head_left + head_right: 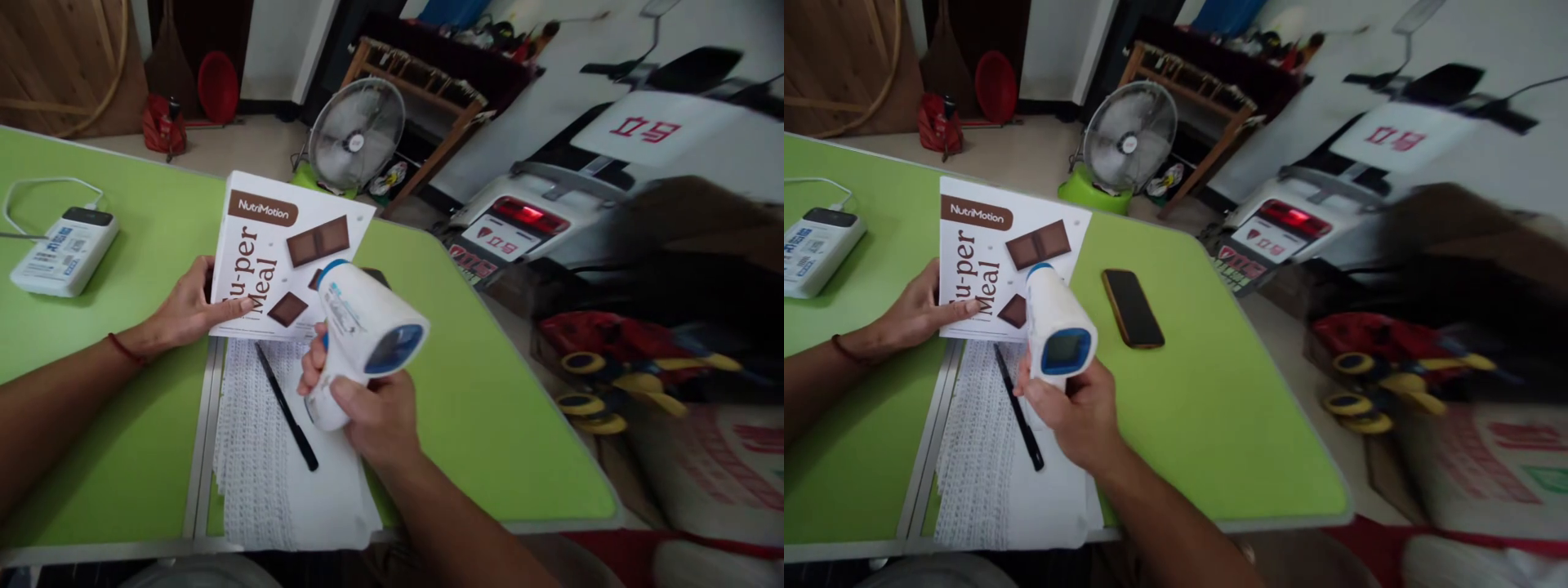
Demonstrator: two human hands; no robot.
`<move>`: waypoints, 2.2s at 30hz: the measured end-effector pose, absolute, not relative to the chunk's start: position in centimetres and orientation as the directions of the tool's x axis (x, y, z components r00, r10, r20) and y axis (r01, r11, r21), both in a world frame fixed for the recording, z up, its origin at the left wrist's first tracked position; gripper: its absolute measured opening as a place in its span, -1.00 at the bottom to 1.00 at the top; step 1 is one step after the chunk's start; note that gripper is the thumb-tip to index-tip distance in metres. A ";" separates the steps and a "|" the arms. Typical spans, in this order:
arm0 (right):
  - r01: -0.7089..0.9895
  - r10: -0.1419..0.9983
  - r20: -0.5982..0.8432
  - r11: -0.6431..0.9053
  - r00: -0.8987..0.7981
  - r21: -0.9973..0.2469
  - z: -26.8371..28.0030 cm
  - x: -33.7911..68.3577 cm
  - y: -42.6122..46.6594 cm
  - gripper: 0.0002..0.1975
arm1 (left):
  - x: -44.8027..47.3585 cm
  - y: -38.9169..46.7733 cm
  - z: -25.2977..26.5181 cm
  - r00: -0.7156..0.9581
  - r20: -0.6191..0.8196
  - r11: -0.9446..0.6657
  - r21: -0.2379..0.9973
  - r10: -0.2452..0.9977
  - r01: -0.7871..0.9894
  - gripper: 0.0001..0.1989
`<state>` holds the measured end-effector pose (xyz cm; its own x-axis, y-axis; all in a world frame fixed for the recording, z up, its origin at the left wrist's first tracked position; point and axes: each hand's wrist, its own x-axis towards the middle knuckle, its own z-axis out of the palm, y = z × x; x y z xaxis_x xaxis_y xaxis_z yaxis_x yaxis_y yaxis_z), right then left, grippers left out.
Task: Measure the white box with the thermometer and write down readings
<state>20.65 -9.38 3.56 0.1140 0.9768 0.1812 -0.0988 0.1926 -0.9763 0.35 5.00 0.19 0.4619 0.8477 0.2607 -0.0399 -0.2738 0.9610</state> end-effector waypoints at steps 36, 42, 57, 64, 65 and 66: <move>-0.203 0.989 0.097 0.118 0.108 -0.972 2.1 20.0 -7.3 -0.62 | 0.3 5.0 1.1 0.543 0.257 -0.346 0.936 0.799 0.067 -0.29; -0.212 0.990 0.078 0.102 0.116 -0.972 2.2 19.9 -7.2 -0.57 | 0.3 5.0 1.0 0.548 0.254 -0.335 0.941 0.797 0.050 -0.27; -0.227 0.994 0.082 0.098 0.078 -0.969 2.0 19.9 -7.3 -0.57 | 0.4 4.8 0.9 0.539 0.260 -0.335 0.941 0.801 0.043 -0.30; -0.242 0.994 0.091 0.105 0.067 -0.965 1.6 19.8 -7.2 -0.57 | 0.4 4.9 0.7 0.552 0.275 -0.337 0.941 0.788 0.013 -0.31; -0.245 0.993 0.094 0.107 0.066 -0.964 1.6 19.8 -7.2 -0.57 | 0.4 4.9 0.7 0.554 0.277 -0.338 0.941 0.785 0.009 -0.31; -0.246 0.993 0.096 0.110 0.067 -0.963 1.6 19.8 -7.2 -0.57 | 0.4 4.9 0.6 0.555 0.278 -0.340 0.941 0.784 0.008 -0.31</move>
